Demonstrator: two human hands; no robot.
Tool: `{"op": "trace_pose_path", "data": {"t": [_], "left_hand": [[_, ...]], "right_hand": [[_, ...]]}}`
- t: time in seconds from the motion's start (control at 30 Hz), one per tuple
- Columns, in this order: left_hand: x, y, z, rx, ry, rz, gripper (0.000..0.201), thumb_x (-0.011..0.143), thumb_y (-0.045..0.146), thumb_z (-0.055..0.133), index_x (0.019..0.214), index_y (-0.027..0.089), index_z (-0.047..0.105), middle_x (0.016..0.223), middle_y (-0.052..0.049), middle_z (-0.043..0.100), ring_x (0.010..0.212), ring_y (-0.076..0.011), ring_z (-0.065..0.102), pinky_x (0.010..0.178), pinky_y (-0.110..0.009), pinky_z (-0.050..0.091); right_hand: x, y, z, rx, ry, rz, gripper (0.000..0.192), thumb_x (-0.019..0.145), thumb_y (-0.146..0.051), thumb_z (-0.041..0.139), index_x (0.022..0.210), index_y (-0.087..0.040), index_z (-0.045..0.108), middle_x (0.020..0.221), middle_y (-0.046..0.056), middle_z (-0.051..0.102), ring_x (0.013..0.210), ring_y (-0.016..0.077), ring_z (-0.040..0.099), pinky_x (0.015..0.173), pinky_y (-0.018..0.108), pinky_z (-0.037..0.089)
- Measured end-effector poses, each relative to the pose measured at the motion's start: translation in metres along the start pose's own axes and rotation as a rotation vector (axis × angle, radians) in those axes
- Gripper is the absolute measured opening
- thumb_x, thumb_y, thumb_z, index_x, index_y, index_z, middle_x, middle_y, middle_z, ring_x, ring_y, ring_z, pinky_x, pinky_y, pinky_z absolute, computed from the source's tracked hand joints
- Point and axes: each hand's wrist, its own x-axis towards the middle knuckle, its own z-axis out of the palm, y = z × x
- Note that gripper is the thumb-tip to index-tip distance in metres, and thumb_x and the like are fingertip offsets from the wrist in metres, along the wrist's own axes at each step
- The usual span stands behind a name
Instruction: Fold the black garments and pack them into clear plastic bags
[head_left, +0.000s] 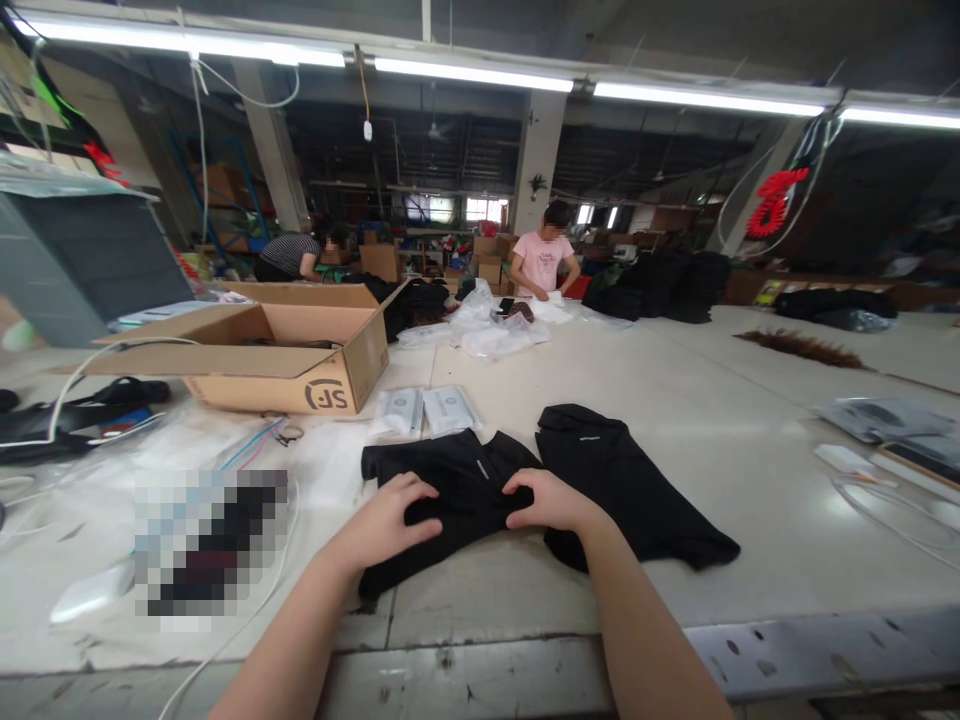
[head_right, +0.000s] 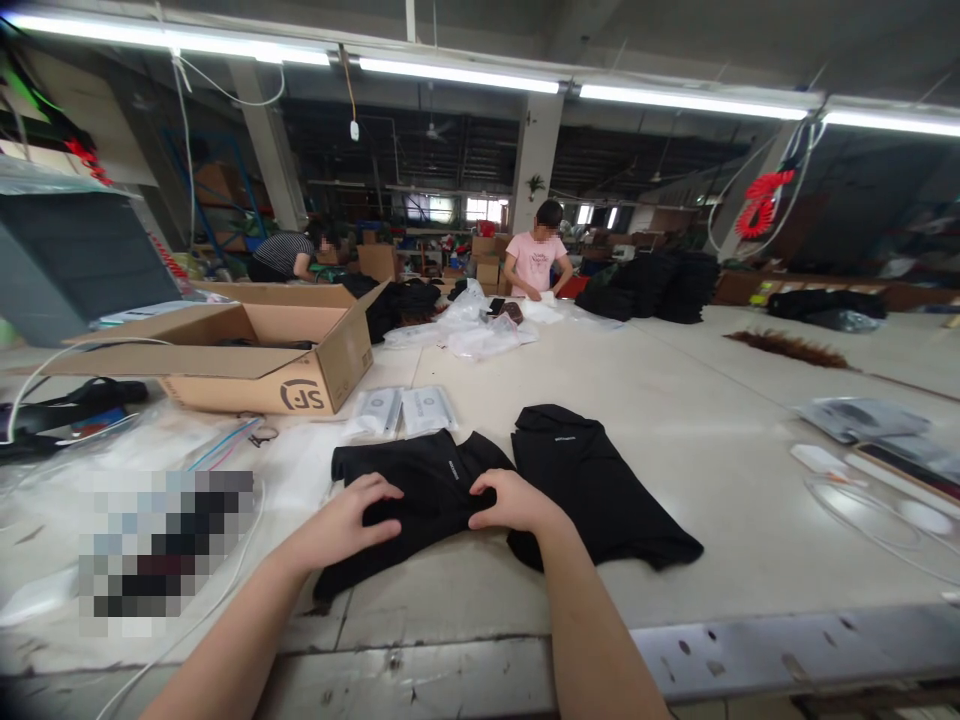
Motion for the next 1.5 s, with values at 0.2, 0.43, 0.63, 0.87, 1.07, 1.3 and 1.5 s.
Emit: {"op": "trace_pose_path", "data": {"t": [0.2, 0.43, 0.63, 0.87, 1.07, 1.3, 1.5], "left_hand": [[-0.003, -0.008, 0.009, -0.043, -0.114, -0.015, 0.058, 0.073, 0.039, 0.074, 0.129, 0.027, 0.065, 0.129, -0.009, 0.061, 0.12, -0.0293, 0.056, 0.105, -0.041, 0.043], [0.004, -0.021, -0.002, -0.002, 0.105, -0.121, 0.031, 0.093, 0.031, 0.048, 0.109, 0.022, 0.073, 0.111, -0.01, 0.073, 0.105, -0.0264, 0.065, 0.095, -0.039, 0.048], [-0.007, -0.024, -0.005, -0.177, -0.118, -0.164, 0.059, 0.071, 0.037, 0.074, 0.128, 0.025, 0.066, 0.14, -0.009, 0.06, 0.128, -0.0319, 0.056, 0.107, -0.041, 0.043], [0.002, -0.022, -0.016, -0.359, 0.228, -0.264, 0.029, 0.085, 0.035, 0.054, 0.102, 0.023, 0.074, 0.106, -0.006, 0.075, 0.101, -0.0257, 0.067, 0.097, -0.038, 0.048], [0.004, -0.023, -0.021, -0.752, 0.619, -0.457, 0.048, 0.073, 0.058, 0.071, 0.1, 0.018, 0.07, 0.099, -0.006, 0.074, 0.096, -0.0249, 0.067, 0.086, -0.034, 0.052], [0.002, -0.027, -0.02, -1.124, 0.419, -0.629, 0.053, 0.058, 0.057, 0.083, 0.09, 0.016, 0.068, 0.089, -0.008, 0.075, 0.079, -0.024, 0.071, 0.073, -0.034, 0.056], [-0.008, -0.033, -0.03, -1.155, 0.584, -0.461, 0.055, 0.064, 0.055, 0.08, 0.102, 0.017, 0.069, 0.091, -0.008, 0.074, 0.081, -0.0241, 0.07, 0.075, -0.036, 0.056]], "right_hand": [[-0.004, 0.022, -0.012, -0.056, 0.228, 0.05, 0.049, 0.069, -0.044, 0.083, 0.112, -0.024, 0.072, 0.128, 0.01, 0.063, 0.122, 0.0292, 0.056, 0.11, 0.044, 0.039], [-0.007, 0.047, -0.012, -0.03, -0.044, 0.111, 0.065, 0.063, -0.033, 0.085, 0.126, -0.027, 0.068, 0.15, 0.009, 0.048, 0.138, 0.0307, 0.044, 0.116, 0.044, 0.034], [0.003, 0.041, -0.015, -0.021, 0.368, -0.032, 0.03, 0.093, -0.038, 0.053, 0.094, -0.019, 0.076, 0.121, 0.013, 0.068, 0.118, 0.0254, 0.06, 0.11, 0.043, 0.04], [0.003, 0.031, -0.015, 0.069, 0.643, 0.04, 0.043, 0.097, -0.053, 0.037, 0.098, -0.02, 0.064, 0.088, 0.007, 0.068, 0.088, 0.0241, 0.063, 0.084, 0.037, 0.05], [-0.002, 0.028, -0.019, 0.197, 0.55, 0.058, 0.036, 0.089, -0.056, 0.054, 0.086, -0.021, 0.059, 0.082, 0.003, 0.064, 0.082, 0.0216, 0.061, 0.078, 0.033, 0.049], [-0.012, 0.026, -0.025, 0.296, 0.149, 0.106, 0.032, 0.077, -0.044, 0.072, 0.095, -0.017, 0.069, 0.097, 0.007, 0.072, 0.091, 0.0251, 0.066, 0.083, 0.037, 0.052], [-0.018, 0.017, -0.038, 0.28, 0.3, -0.052, 0.028, 0.084, -0.044, 0.064, 0.089, -0.018, 0.074, 0.11, 0.008, 0.069, 0.102, 0.0247, 0.063, 0.096, 0.036, 0.048]]}}
